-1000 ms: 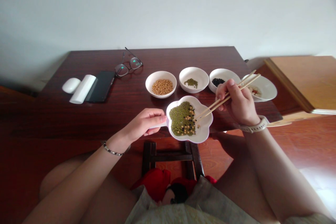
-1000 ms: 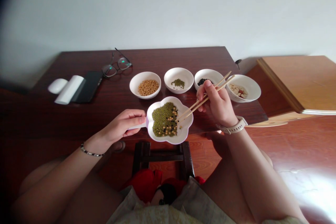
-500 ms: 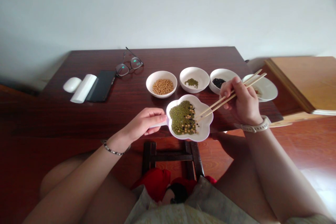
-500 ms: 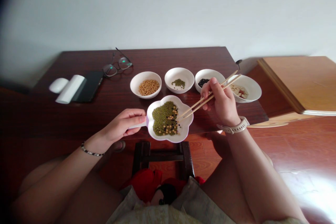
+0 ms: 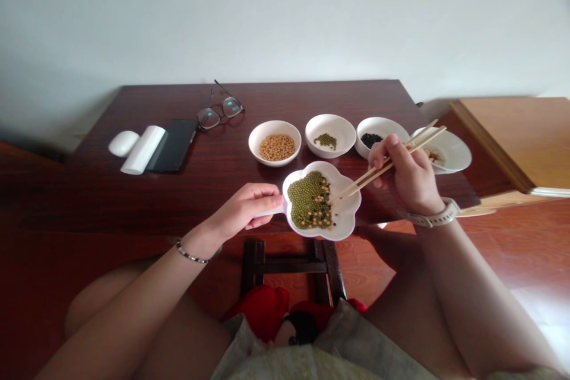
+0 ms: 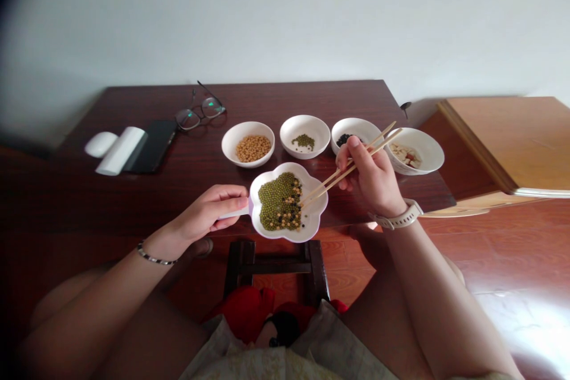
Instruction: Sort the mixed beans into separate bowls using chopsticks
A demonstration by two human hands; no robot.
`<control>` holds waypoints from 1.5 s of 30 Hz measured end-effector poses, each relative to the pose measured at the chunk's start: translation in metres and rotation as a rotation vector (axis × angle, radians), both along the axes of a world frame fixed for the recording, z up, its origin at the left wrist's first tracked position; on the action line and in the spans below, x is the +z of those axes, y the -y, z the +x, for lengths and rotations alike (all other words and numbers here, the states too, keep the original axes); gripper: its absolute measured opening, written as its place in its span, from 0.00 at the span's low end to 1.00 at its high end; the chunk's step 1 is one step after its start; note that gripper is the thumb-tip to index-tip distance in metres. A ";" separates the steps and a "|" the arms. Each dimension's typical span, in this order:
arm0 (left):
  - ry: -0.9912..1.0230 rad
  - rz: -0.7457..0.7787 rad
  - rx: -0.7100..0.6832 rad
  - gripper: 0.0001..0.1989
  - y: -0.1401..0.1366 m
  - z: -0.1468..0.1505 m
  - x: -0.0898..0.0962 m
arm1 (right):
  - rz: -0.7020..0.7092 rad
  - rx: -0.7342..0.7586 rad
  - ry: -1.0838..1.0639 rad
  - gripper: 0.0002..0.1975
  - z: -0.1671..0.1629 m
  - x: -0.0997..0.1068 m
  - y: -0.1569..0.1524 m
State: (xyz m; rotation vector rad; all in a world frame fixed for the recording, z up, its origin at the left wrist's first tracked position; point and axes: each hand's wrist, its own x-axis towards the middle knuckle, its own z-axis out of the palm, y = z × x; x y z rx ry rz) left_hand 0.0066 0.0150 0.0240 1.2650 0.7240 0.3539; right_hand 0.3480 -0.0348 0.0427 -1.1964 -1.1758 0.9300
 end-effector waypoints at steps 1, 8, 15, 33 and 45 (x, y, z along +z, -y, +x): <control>-0.002 0.001 -0.002 0.17 0.000 0.000 0.000 | -0.005 0.007 -0.007 0.30 -0.001 0.001 0.000; -0.018 0.009 0.003 0.18 0.001 0.000 0.000 | -0.006 0.035 -0.052 0.29 -0.004 0.000 0.000; -0.019 0.014 0.000 0.18 0.001 0.000 0.000 | -0.027 0.038 -0.073 0.28 -0.004 -0.005 0.001; -0.046 0.023 0.004 0.19 0.002 0.002 0.004 | -0.080 0.060 -0.116 0.28 -0.007 -0.004 0.001; -0.036 0.017 0.000 0.19 0.001 0.001 0.002 | -0.025 0.010 -0.189 0.30 -0.007 0.004 -0.003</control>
